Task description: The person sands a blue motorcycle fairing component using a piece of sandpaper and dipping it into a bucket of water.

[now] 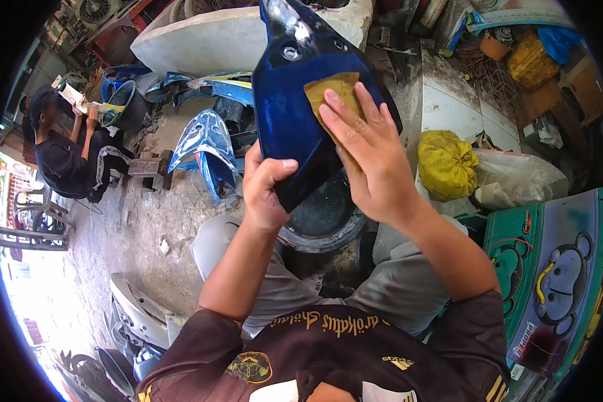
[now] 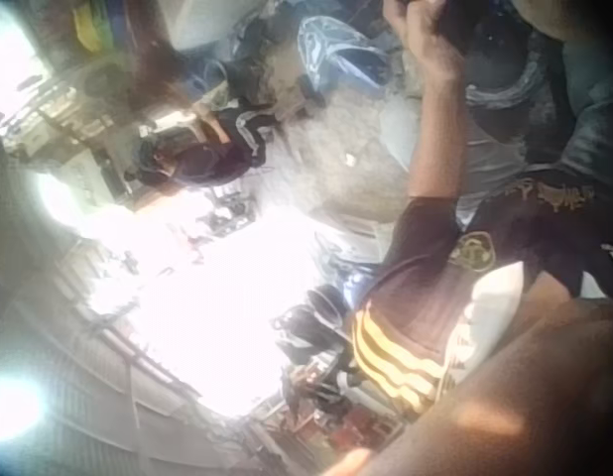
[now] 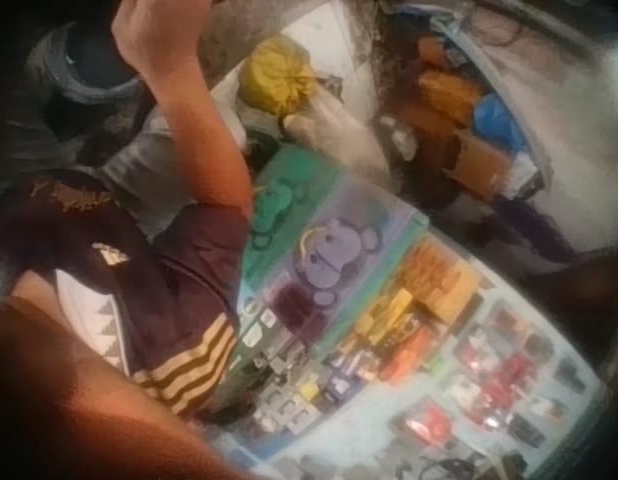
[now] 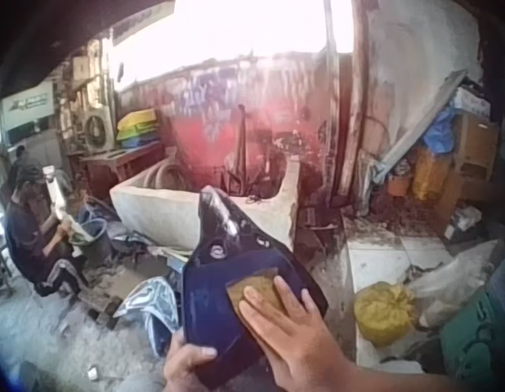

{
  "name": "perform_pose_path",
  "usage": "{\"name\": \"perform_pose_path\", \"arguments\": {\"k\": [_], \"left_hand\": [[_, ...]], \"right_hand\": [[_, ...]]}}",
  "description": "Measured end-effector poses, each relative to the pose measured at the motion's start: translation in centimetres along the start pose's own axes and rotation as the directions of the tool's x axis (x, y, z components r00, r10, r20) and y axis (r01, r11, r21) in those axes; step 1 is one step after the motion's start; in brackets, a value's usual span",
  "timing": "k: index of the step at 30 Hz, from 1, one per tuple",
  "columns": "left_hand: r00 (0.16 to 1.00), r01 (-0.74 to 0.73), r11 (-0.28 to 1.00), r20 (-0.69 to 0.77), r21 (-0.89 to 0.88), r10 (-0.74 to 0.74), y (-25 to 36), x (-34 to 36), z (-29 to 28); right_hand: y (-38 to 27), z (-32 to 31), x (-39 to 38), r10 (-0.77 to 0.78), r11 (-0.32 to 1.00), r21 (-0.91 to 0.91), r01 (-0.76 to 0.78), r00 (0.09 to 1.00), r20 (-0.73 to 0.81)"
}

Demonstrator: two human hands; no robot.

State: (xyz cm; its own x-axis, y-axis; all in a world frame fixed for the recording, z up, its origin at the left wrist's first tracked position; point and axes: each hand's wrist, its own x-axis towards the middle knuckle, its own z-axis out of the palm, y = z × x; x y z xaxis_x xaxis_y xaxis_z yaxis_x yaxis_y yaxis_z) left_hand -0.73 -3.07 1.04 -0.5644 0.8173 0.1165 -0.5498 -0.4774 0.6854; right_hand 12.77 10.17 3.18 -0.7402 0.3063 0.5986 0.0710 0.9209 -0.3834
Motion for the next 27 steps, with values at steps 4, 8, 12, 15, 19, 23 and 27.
{"name": "perform_pose_path", "arguments": {"k": [4,8,12,15,19,23,27], "left_hand": [[0.995,0.02,1.0,-0.101,0.014,-0.018,-0.5,0.3,0.1],[0.995,0.051,0.999,-0.085,-0.005,-0.051,-0.3,0.3,0.3],[0.996,0.017,0.997,-0.082,-0.07,-0.023,0.1,0.3,0.0],[0.994,0.041,0.998,-0.105,-0.036,-0.045,-0.1,0.3,0.0],[0.995,0.035,0.997,-0.094,-0.072,-0.041,-0.3,0.5,0.2],[0.99,0.056,0.994,-0.127,-0.098,-0.068,0.2,0.3,-0.4],[0.99,0.05,0.998,-0.133,-0.031,-0.054,-0.3,0.2,-0.3]], "right_hand": [[3.9,-0.9,1.0,-0.121,0.987,-0.1,0.123,0.992,0.023],[4.8,-0.7,0.8,-0.006,0.998,0.056,0.01,0.997,-0.073],[1.9,-0.9,1.1,-0.057,0.998,-0.025,0.056,0.997,-0.048],[4.5,-1.2,1.1,-0.054,0.998,-0.041,0.054,0.999,-0.009],[4.9,-1.0,0.5,0.027,0.999,-0.024,-0.027,1.0,-0.012],[2.7,-0.9,0.2,-0.021,1.0,-0.014,0.021,0.999,0.024],[5.9,-0.9,-0.3,0.097,0.995,-0.042,-0.096,0.995,0.027]]}}
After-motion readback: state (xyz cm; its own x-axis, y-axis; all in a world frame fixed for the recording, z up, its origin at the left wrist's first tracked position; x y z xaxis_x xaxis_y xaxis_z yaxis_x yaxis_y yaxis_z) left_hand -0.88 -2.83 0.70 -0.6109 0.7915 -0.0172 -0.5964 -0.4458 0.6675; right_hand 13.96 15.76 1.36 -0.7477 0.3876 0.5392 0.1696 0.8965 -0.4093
